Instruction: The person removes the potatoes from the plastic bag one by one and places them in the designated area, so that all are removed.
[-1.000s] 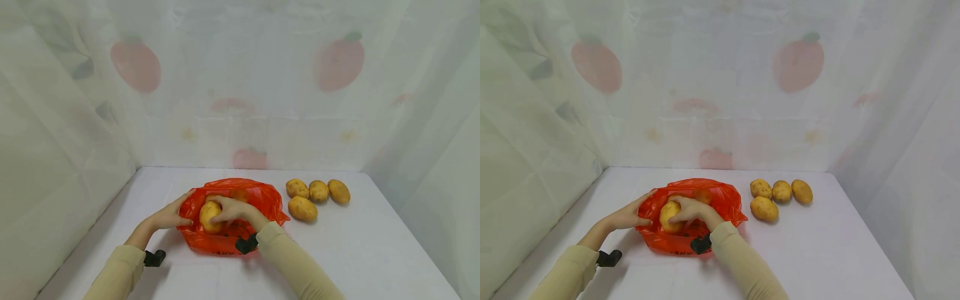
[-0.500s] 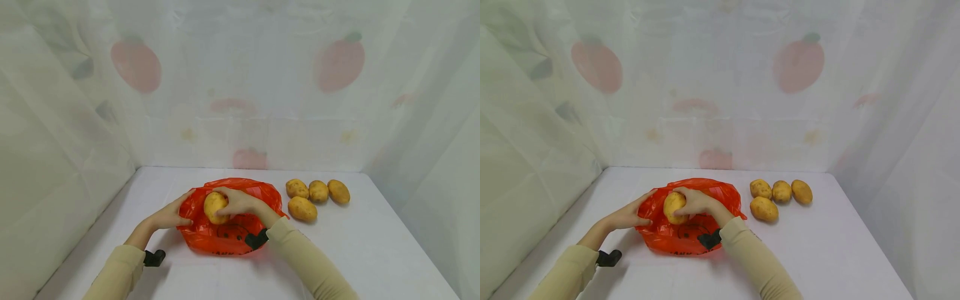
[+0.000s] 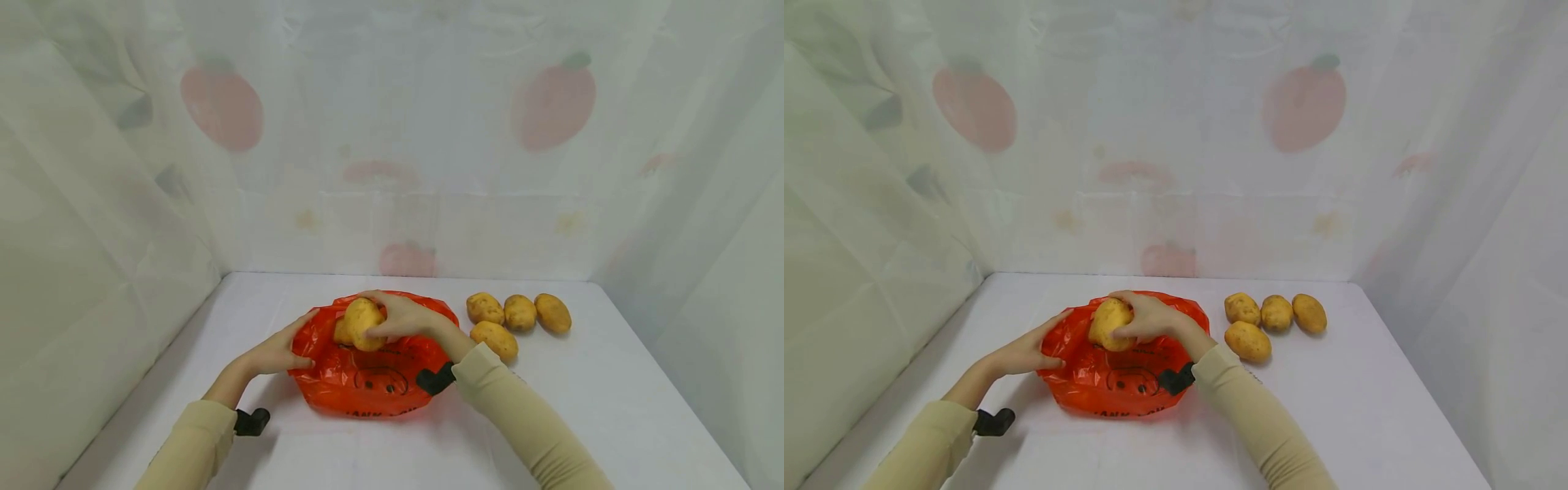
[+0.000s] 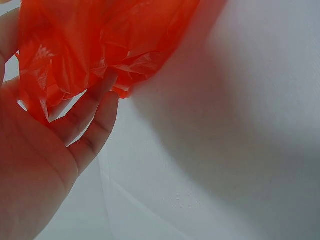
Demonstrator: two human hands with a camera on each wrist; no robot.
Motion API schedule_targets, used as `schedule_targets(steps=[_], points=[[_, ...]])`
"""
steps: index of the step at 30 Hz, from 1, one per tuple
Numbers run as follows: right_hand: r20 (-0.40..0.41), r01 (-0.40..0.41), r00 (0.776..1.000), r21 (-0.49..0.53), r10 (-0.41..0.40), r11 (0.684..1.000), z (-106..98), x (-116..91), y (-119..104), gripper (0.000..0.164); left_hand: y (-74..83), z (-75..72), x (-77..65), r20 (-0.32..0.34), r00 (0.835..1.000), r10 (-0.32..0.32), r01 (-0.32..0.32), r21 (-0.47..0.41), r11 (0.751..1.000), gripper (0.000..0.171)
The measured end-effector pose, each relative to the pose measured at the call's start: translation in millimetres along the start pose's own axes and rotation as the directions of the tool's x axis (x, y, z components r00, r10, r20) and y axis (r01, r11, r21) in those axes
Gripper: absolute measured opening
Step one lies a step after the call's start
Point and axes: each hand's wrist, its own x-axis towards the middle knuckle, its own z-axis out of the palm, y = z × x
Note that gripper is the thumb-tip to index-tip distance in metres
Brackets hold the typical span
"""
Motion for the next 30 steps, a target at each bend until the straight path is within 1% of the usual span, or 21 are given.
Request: schedule_targets(steps=[1, 3, 8, 11, 13, 17, 20, 26, 30], points=[[0.002, -0.001, 1.000, 0.006, 0.001, 1.000, -2.2, -1.0, -0.3, 0.073, 0.6, 0.0, 0.0, -0.001, 1.000, 0.001, -0.001, 0.002, 1.000, 0.096], [-0.008, 0.008, 1.000, -0.020, -0.008, 1.000, -7.1, -3.2, -1.1, 0.075, 1.9, -0.3, -0.2, -0.003, 1.000, 0.003, -0.003, 0.009, 1.000, 0.096], [-0.055, 0.034, 0.998, -0.151, -0.043, 0.988, -21.5, -8.8, -5.0, 0.076, 4.6, -1.8, -0.5, -0.003, 1.000, 0.026, -0.026, 0.024, 0.999, 0.096], [-0.067, 0.031, 0.997, -0.188, -0.044, 0.982, -30.3, -13.1, -5.8, 0.076, 4.9, -2.6, -0.4, 0.000, 0.999, 0.047, -0.047, 0.028, 0.999, 0.096], [-0.080, 0.029, 0.996, -0.205, -0.046, 0.978, -35.6, -16.5, -5.5, 0.076, 4.9, -2.5, -0.1, 0.000, 0.999, 0.049, -0.049, 0.027, 0.998, 0.096], [-0.116, 0.052, 0.990, -0.226, -0.080, 0.973, -45.7, -23.8, -3.3, 0.075, 4.8, -2.0, 0.9, 0.003, 0.999, 0.044, -0.044, 0.025, 0.999, 0.095], [-0.131, 0.078, 0.986, -0.210, -0.107, 0.975, -51.4, -29.2, -1.8, 0.075, 5.6, -1.7, 1.1, 0.004, 0.999, 0.034, -0.034, 0.016, 0.999, 0.095], [-0.185, 0.098, 0.973, -0.201, -0.136, 0.975, -56.3, -43.4, 0.8, 0.074, 7.0, -0.4, 0.8, 0.006, 1.000, 0.024, -0.024, 0.002, 1.000, 0.095], [-0.222, 0.107, 0.964, -0.189, -0.149, 0.976, -59.6, -56.5, 2.6, 0.074, 7.5, -0.2, 1.2, 0.005, 1.000, 0.020, -0.020, 0.003, 1.000, 0.095]])
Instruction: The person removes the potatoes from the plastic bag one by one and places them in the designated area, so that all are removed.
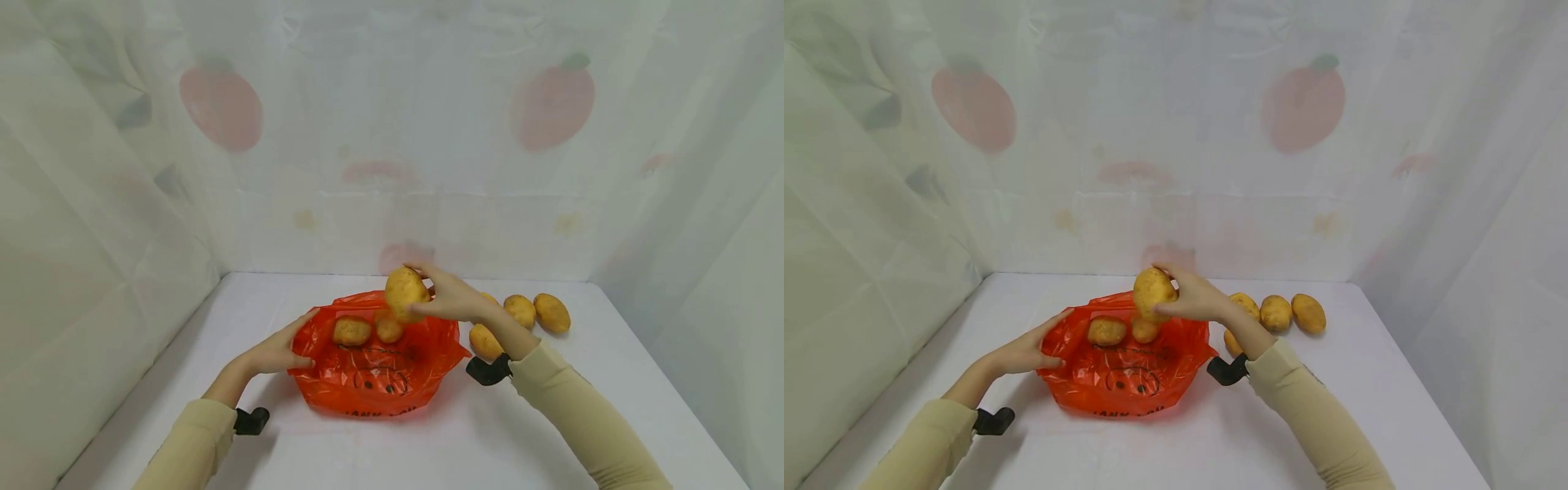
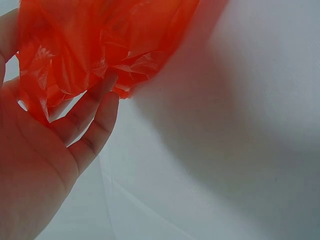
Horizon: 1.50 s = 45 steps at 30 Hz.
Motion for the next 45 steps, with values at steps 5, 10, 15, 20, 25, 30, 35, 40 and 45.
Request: schedule_targets(steps=[5, 10, 15, 20, 25, 30, 35, 40, 45], points=[[-0.034, -0.008, 0.999, 0.009, 0.008, 1.000, -9.4, -16.5, 1.6, 0.076, -2.9, -0.2, 1.4, -0.004, 1.000, 0.009, -0.009, 0.009, 1.000, 0.095], [-0.058, -0.068, 0.996, 0.020, 0.069, 0.998, -17.4, -34.5, 5.9, 0.077, -6.6, -1.3, 2.3, -0.008, 1.000, 0.018, -0.018, 0.018, 1.000, 0.096], [-0.085, -0.111, 0.990, 0.065, 0.117, 0.992, -25.2, -53.8, 13.3, 0.077, -10.1, -1.5, 3.1, -0.016, 0.999, 0.027, -0.027, 0.026, 0.999, 0.096], [-0.131, -0.118, 0.984, 0.047, 0.124, 0.992, -26.9, -68.9, 28.1, 0.076, -11.0, -1.1, 2.9, -0.015, 1.000, 0.027, -0.026, 0.019, 0.999, 0.095], [-0.168, -0.141, 0.974, 0.070, 0.151, 0.988, -26.1, -81.3, 47.2, 0.077, -10.6, -0.4, 1.7, -0.009, 1.000, 0.018, -0.018, 0.016, 1.000, 0.095], [-0.192, -0.175, 0.962, 0.115, 0.195, 0.978, -28.6, -94.4, 63.0, 0.077, -10.7, -0.6, 1.0, -0.015, 1.000, 0.016, -0.016, 0.017, 1.000, 0.095], [-0.202, -0.217, 0.949, 0.145, 0.244, 0.965, -29.4, -107.9, 78.7, 0.077, -9.1, -0.2, 0.1, -0.009, 1.000, -0.008, 0.008, -0.003, 1.000, 0.095], [-0.215, -0.251, 0.935, 0.154, 0.281, 0.956, -29.2, -120.4, 93.9, 0.078, -6.5, 0.0, -1.2, -0.006, 1.000, -0.028, 0.028, -0.024, 0.999, 0.094], [-0.230, -0.302, 0.915, 0.148, 0.330, 0.942, -29.5, -130.4, 106.9, 0.078, -6.3, -0.2, -2.1, -0.009, 0.999, -0.032, 0.032, -0.024, 0.999, 0.094]])
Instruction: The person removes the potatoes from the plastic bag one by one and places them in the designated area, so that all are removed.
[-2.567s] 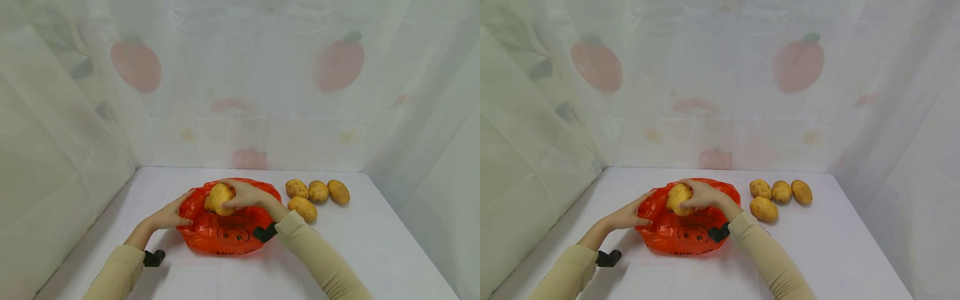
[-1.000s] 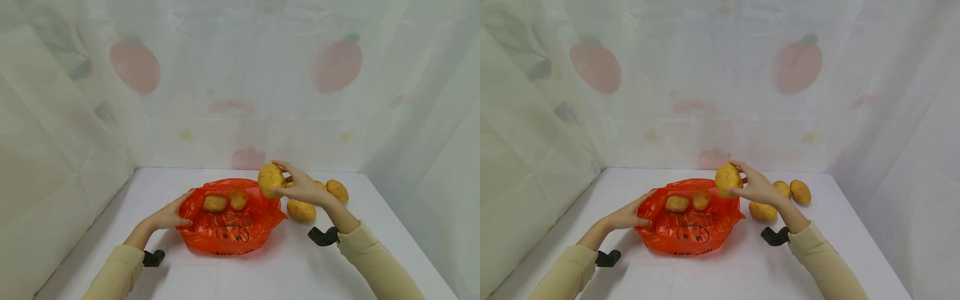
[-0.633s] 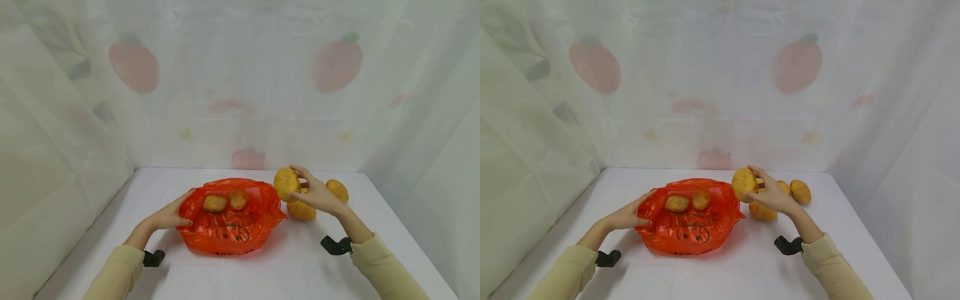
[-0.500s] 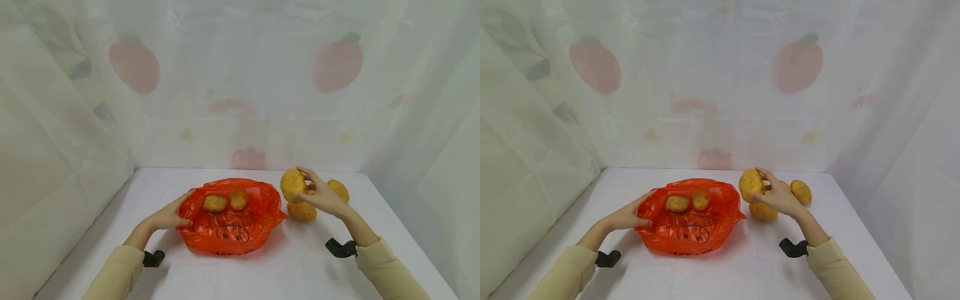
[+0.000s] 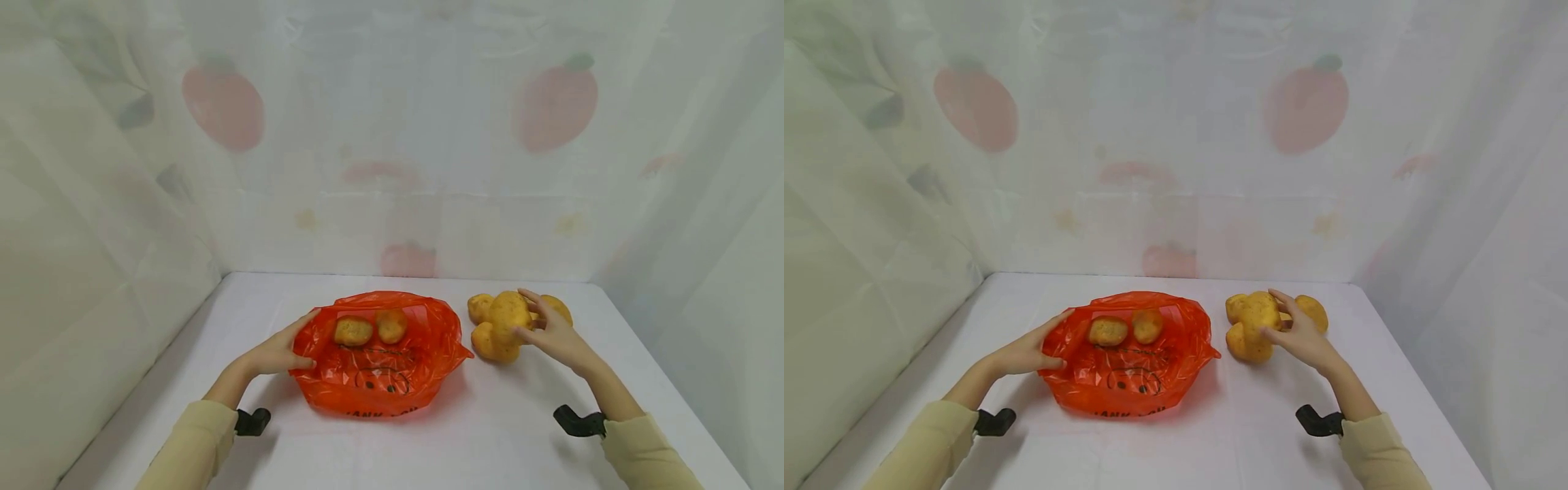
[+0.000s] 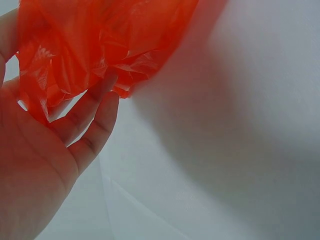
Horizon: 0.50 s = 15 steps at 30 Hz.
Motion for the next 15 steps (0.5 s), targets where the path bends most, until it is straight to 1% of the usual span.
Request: schedule_targets(steps=[5, 10, 15], points=[[-0.019, -0.028, 0.999, -0.008, 0.028, 1.000, -2.9, -6.1, 15.5, 0.079, -1.5, -0.1, 1.0, -0.001, 1.000, 0.007, -0.007, 0.017, 1.000, 0.094], [-0.028, -0.036, 0.999, -0.010, 0.035, 0.999, -5.3, -11.0, 29.4, 0.079, -1.7, 0.3, 1.4, -0.002, 1.000, 0.011, -0.011, 0.023, 1.000, 0.094], [-0.034, -0.061, 0.998, -0.010, 0.061, 0.998, -8.0, -14.0, 38.2, 0.080, -1.8, 0.2, 1.7, -0.003, 1.000, 0.010, -0.010, 0.020, 1.000, 0.094]])
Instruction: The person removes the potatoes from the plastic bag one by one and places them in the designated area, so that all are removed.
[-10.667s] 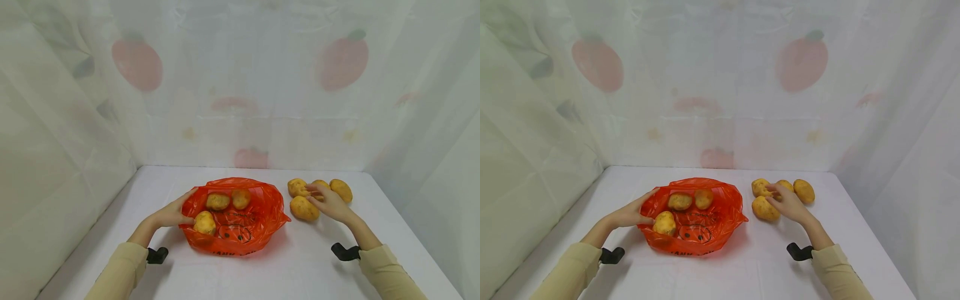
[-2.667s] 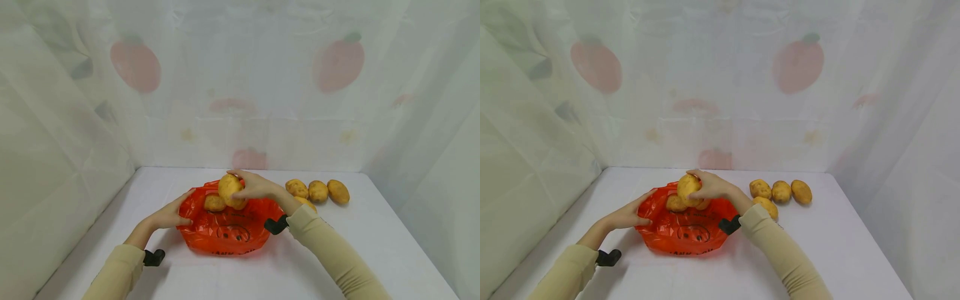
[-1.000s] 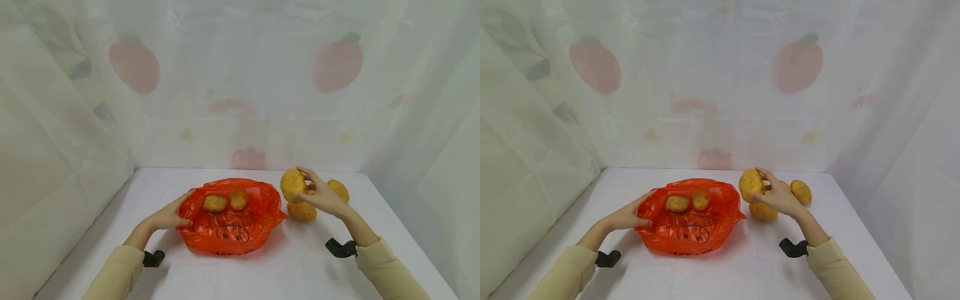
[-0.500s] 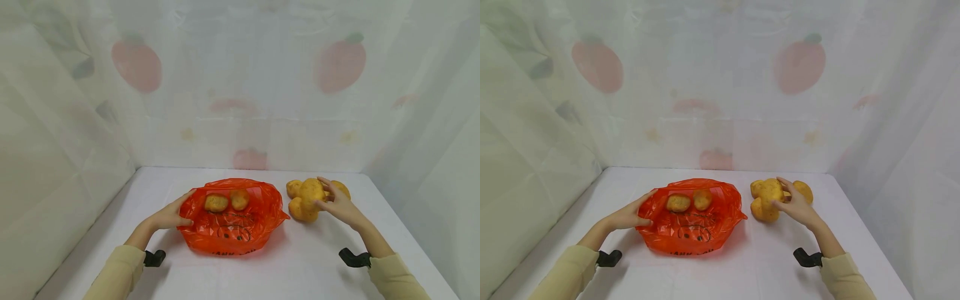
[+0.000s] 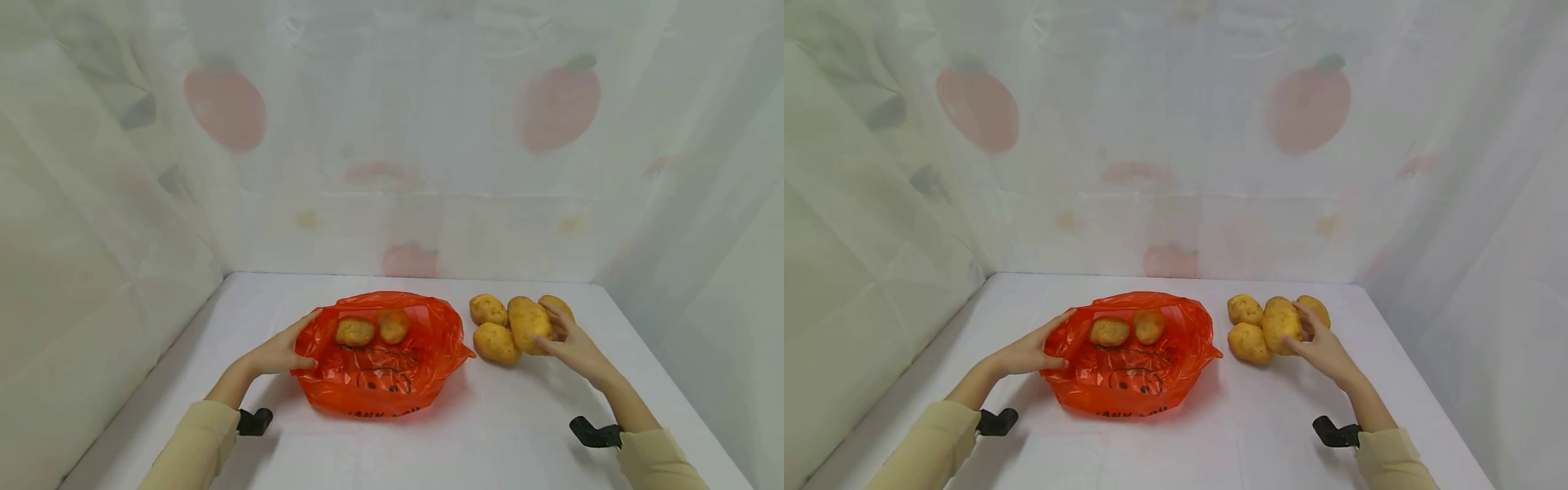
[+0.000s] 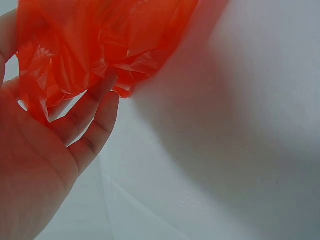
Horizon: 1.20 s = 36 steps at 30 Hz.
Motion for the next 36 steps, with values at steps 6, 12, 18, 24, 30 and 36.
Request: schedule_targets(steps=[6, 12, 18, 24, 30, 36], points=[[-0.017, 0.000, 1.000, 0.008, 0.000, 1.000, -1.7, -1.8, 10.8, 0.079, 0.7, 0.0, 0.0, 0.000, 1.000, 0.002, -0.002, 0.003, 1.000, 0.094], [-0.023, -0.030, 0.999, -0.009, 0.030, 0.999, -2.3, -4.5, 20.3, 0.080, 1.5, 0.1, -0.7, 0.000, 1.000, -0.003, 0.003, 0.005, 1.000, 0.095], [-0.004, -0.062, 0.998, 0.000, 0.062, 0.998, -2.2, -5.6, 30.9, 0.080, 1.4, -0.2, -0.2, 0.000, 1.000, -0.004, 0.004, 0.009, 1.000, 0.094], [0.020, -0.087, 0.996, 0.017, 0.086, 0.996, -1.5, -5.7, 39.2, 0.080, 2.2, -0.1, 0.7, 0.002, 1.000, 0.000, 0.000, 0.003, 1.000, 0.093], [0.062, -0.091, 0.994, 0.007, 0.090, 0.996, 1.4, -7.3, 39.2, 0.081, 3.0, 0.1, 0.3, -0.001, 1.000, -0.002, 0.002, -0.001, 1.000, 0.092], [0.090, -0.099, 0.991, -0.003, 0.099, 0.995, 2.8, -7.5, 38.9, 0.080, 2.7, 0.0, 0.0, 0.001, 1.000, 0.001, -0.001, -0.001, 1.000, 0.092]])
